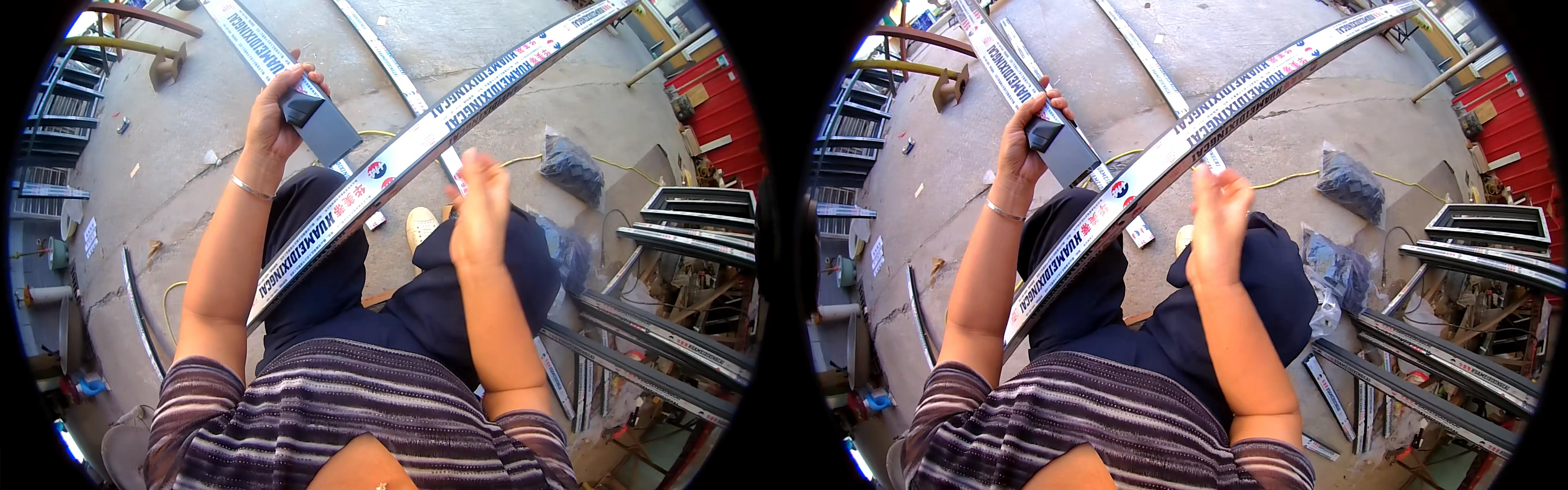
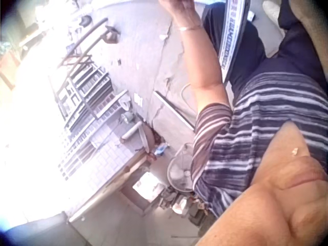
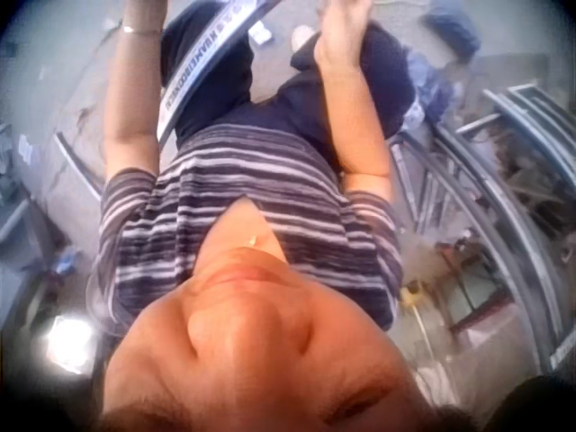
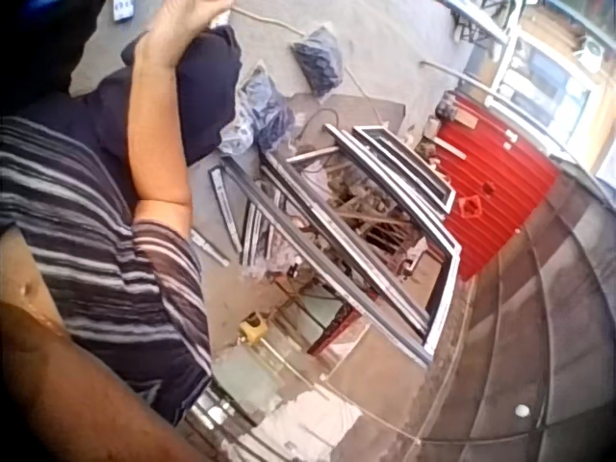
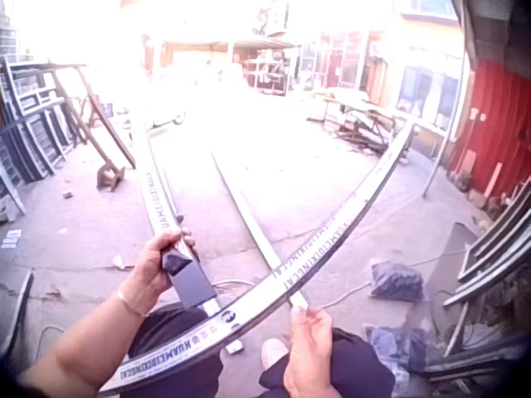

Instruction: The person places black plastic caps onto the ends of long metal rails and secures them using a power drill and screws. They handle several rails one at a time, picking screws from a small container and driving them through the caps into the metal.

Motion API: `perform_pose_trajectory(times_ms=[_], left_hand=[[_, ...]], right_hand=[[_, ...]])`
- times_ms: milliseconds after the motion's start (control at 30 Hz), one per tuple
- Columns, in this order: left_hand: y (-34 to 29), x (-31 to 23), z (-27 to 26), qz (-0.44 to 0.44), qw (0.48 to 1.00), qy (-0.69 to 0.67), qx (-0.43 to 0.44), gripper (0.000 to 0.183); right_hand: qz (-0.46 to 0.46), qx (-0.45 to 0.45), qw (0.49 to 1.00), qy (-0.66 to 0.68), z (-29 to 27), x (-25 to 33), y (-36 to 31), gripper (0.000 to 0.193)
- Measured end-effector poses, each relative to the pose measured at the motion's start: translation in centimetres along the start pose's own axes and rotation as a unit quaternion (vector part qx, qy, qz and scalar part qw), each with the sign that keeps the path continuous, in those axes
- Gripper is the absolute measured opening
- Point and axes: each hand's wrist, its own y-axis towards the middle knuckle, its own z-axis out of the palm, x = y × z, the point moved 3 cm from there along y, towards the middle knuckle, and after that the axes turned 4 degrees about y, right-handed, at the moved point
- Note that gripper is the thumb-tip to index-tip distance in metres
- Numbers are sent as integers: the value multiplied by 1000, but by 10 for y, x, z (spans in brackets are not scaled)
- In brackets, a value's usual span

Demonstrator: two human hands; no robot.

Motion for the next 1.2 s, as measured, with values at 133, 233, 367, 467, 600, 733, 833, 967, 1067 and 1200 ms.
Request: perform_pose_trajectory(times_ms=[133, 233, 367, 467, 600, 733, 833, 967, 1067, 1200], left_hand=[[-1, 4, -15, 33, 999, 2, -25, 57], [-4, 12, -26, 37, 998, 10, -52, 59], [-13, 19, -39, 42, 996, 22, -81, 58], [-20, 18, -42, 33, 995, 28, -86, 58], [-29, 13, -20, 12, 997, 15, -77, 57], [-39, 18, -28, -13, 997, -28, -70, 57], [-39, 22, -35, -28, 996, -45, -78, 57], [-41, 32, -42, -61, 993, -45, -95, 58], [-41, 37, -43, -70, 992, -57, -93, 59], [-38, 41, -39, -52, 992, -69, -92, 60]], right_hand=[[242, 162, 957, -3, 13, -64, -37, 61], [275, 216, 937, 19, 32, -89, -46, 59], [267, 224, 937, -3, 38, -87, -45, 35], [261, 250, 932, -31, 28, -85, -52, 34], [226, 293, 929, -10, 32, -64, -58, 63], [218, 265, 939, -21, 32, -74, -60, 62], [245, 290, 923, -66, 28, -73, -60, 67], [267, 300, 910, -103, 32, -71, -57, 66], [275, 305, 905, -110, 33, -70, -53, 65], [286, 316, 898, -113, 34, -69, -52, 63]])
